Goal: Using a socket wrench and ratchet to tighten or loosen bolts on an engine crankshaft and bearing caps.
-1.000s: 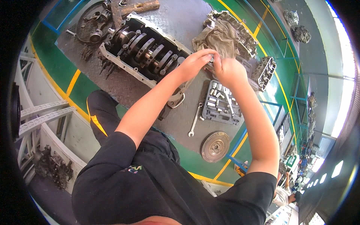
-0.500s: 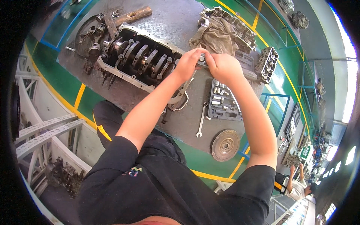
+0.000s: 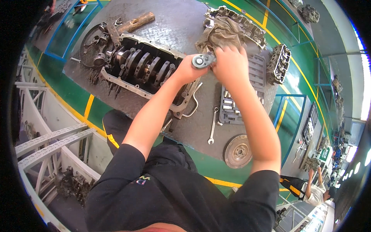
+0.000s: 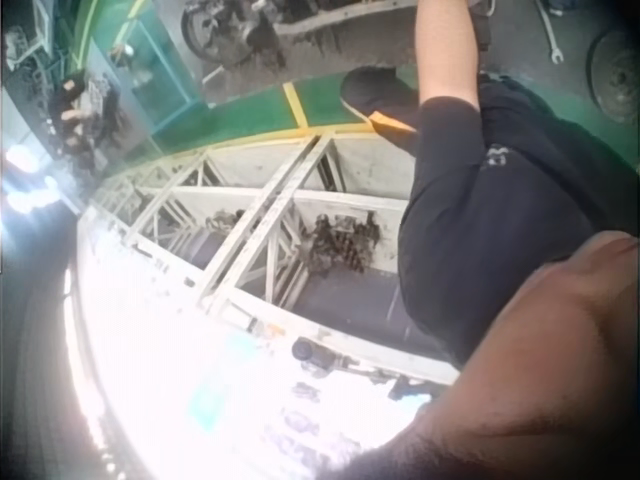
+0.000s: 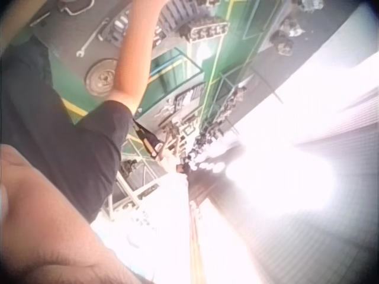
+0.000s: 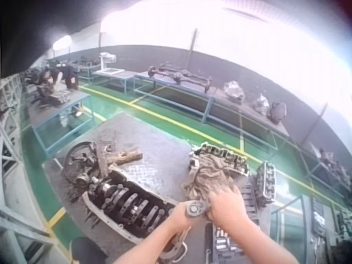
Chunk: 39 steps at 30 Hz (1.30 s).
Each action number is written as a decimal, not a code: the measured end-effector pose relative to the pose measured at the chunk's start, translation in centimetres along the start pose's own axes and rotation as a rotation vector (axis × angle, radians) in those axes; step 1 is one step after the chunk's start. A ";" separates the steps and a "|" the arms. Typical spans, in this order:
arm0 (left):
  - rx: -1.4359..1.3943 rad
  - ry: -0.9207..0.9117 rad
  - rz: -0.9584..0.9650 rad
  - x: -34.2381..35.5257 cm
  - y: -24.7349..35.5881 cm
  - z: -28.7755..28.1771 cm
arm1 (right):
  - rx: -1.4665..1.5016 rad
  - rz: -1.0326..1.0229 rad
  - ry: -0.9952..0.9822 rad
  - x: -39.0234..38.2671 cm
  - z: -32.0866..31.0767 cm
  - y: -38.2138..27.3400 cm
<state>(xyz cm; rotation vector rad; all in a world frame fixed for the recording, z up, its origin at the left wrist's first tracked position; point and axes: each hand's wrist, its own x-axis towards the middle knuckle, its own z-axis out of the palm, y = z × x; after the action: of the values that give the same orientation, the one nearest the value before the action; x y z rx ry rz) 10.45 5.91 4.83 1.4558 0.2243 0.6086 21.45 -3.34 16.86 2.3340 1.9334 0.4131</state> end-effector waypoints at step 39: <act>0.160 0.025 -0.202 1.0 0.7 -0.1 | 0.035 0.107 -0.601 -1.4 -2.1 0.4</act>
<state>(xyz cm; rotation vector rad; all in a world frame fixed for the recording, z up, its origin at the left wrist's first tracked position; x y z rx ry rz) 11.08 6.56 5.70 1.5574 0.4422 0.4522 21.05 -5.01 18.74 2.2312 1.5389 -0.2938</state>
